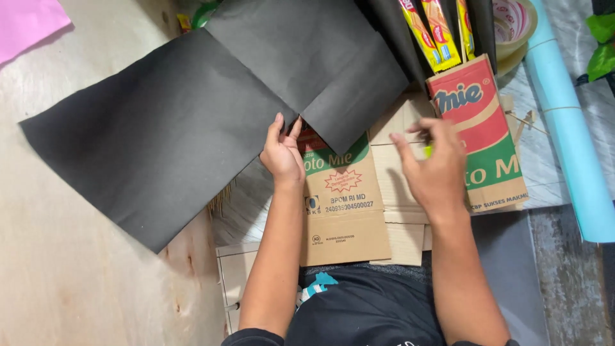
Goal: Folding and cutting black paper to prepare components for a craft project, likely a snack bouquet.
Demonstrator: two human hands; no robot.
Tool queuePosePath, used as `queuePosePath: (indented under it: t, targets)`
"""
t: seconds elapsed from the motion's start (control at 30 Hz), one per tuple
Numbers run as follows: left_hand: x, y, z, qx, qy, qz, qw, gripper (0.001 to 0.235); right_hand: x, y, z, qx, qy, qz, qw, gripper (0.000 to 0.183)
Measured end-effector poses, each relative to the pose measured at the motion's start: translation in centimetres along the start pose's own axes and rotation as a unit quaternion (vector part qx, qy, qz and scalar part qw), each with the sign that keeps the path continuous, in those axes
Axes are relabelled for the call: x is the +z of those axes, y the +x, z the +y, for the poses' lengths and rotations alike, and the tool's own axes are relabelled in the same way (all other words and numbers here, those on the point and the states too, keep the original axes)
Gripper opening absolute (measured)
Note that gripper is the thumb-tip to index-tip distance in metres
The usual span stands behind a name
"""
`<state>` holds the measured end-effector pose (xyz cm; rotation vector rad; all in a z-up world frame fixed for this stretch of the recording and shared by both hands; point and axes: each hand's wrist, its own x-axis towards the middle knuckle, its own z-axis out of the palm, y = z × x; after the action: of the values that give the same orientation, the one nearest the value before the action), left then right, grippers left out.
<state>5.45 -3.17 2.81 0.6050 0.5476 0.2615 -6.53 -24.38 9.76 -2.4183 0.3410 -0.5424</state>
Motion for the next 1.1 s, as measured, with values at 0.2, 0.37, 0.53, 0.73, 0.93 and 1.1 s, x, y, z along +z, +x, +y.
queuePosePath:
  t: [0.2, 0.37, 0.53, 0.73, 0.93, 1.1]
  targets:
    - [-0.2, -0.7, 1.4, -0.089, 0.013, -0.016, 0.996, 0.038, -4.2, 2.9, -1.4, 0.003, -0.24, 0.043, 0.97, 0.077]
    - [-1.5, -0.1, 0.7, -0.075, 0.008, -0.036, 0.997, 0.023, -3.2, 3.3, 3.3, -0.001, -0.256, -0.014, 0.967, 0.094]
    - [-2.2, 0.0, 0.4, -0.077, 0.016, -0.024, 0.997, 0.021, -3.2, 2.8, 4.6, 0.005, -0.25, 0.003, 0.968, 0.063]
    - [-2.0, 0.0, 0.5, -0.073, 0.012, -0.014, 0.997, 0.025, -5.7, 2.1, 3.6, 0.004, -0.184, 0.047, 0.982, 0.069]
    - [-2.4, -0.4, 0.7, -0.08, 0.009, -0.035, 0.996, 0.024, -6.9, 4.9, 5.0, -0.033, -0.142, 0.169, 0.975, 0.081]
    - [-3.5, 0.1, 0.4, -0.068, -0.012, -0.065, 0.995, 0.014, -6.4, 8.1, 9.3, -0.014, -0.207, 0.189, 0.96, 0.073]
